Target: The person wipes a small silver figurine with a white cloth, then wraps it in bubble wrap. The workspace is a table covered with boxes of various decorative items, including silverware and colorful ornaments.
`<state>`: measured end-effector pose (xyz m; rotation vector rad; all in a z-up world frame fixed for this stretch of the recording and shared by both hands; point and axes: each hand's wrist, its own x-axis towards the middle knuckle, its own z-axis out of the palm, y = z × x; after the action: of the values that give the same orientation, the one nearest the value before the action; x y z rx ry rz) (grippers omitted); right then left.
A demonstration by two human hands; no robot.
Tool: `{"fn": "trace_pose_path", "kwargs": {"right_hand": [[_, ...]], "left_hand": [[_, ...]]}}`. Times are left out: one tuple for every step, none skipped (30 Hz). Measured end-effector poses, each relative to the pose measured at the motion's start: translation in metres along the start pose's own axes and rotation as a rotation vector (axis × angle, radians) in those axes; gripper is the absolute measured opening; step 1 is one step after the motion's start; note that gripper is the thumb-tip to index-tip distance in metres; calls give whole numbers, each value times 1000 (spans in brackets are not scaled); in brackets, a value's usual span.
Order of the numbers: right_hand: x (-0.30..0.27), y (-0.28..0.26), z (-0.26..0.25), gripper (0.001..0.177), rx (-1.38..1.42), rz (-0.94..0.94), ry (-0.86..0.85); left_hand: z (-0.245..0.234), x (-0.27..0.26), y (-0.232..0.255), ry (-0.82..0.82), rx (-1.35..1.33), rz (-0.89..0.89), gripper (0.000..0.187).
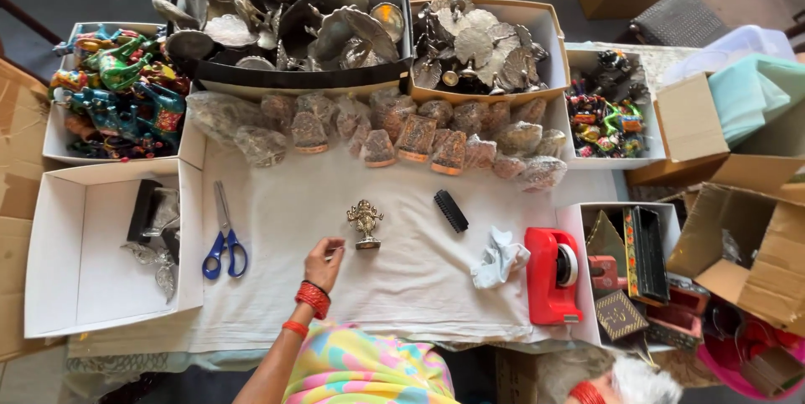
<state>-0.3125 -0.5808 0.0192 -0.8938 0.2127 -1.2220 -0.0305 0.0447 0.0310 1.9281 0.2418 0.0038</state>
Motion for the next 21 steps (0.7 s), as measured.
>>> {"fn": "trace_pose_path", "kwargs": {"right_hand": [[-4, 29, 48, 76, 7, -17, -1], [-3, 48, 92, 77, 19, -37, 0], [0, 55, 130, 78, 30, -57, 0], [-8, 56, 195, 78, 22, -65, 5], [-28, 50, 262, 70, 108, 257, -28], [-54, 34, 329, 70, 197, 573, -63], [-71, 44, 345, 70, 193, 559, -55], [-86, 59, 364, 49, 147, 807, -41], [-102, 74, 384, 32, 101, 1055, -31], [-114, 98, 363, 32, 101, 1063, -39], [-127, 123, 343, 32, 214, 1053, -210], [-140, 149, 322, 32, 328, 1037, -382], [-145, 141, 345, 32, 330, 1048, -391], [-151, 132, 366, 34, 261, 1070, -491], [-157, 123, 387, 37, 191, 1089, -591], [-157, 112, 403, 37, 192, 1092, -595], [-157, 102, 419, 41, 170, 1144, -576], [-156, 92, 435, 45, 147, 1193, -555], [-154, 81, 450, 45, 147, 1191, -557], [-153, 71, 466, 50, 274, 1258, -513], [-151, 61, 480, 60, 403, 1321, -466]], "left_hand": [[6, -3, 15, -9, -1, 0, 16], [11, -2, 31, -86, -46, 34, 19], [16, -3, 47, -163, -90, 67, 21], [19, -4, 64, -175, -93, 67, 21], [21, -6, 81, -280, -137, 41, 26], [24, -5, 100, -387, -181, 18, 32], [28, -8, 111, -403, -183, 22, 32], [30, -8, 122, -501, -257, 35, 40], [31, -9, 133, -599, -330, 47, 48], [40, -9, 122, -588, -331, 45, 48], [48, -8, 111, -628, -521, -20, 50], [57, -8, 100, -660, -714, -84, 52], [58, -7, 97, -645, -715, -84, 52], [61, -7, 94, -503, -679, -61, 44], [64, -6, 92, -362, -639, -42, 37], [52, -7, 115, -357, -639, -41, 37], [41, -9, 138, -289, -728, 10, 34], [31, -9, 162, -226, -816, 62, 30], [29, -10, 162, -226, -817, 64, 30], [27, -11, 162, -184, -703, 135, 22], [25, -13, 162, -141, -588, 205, 16]]}}
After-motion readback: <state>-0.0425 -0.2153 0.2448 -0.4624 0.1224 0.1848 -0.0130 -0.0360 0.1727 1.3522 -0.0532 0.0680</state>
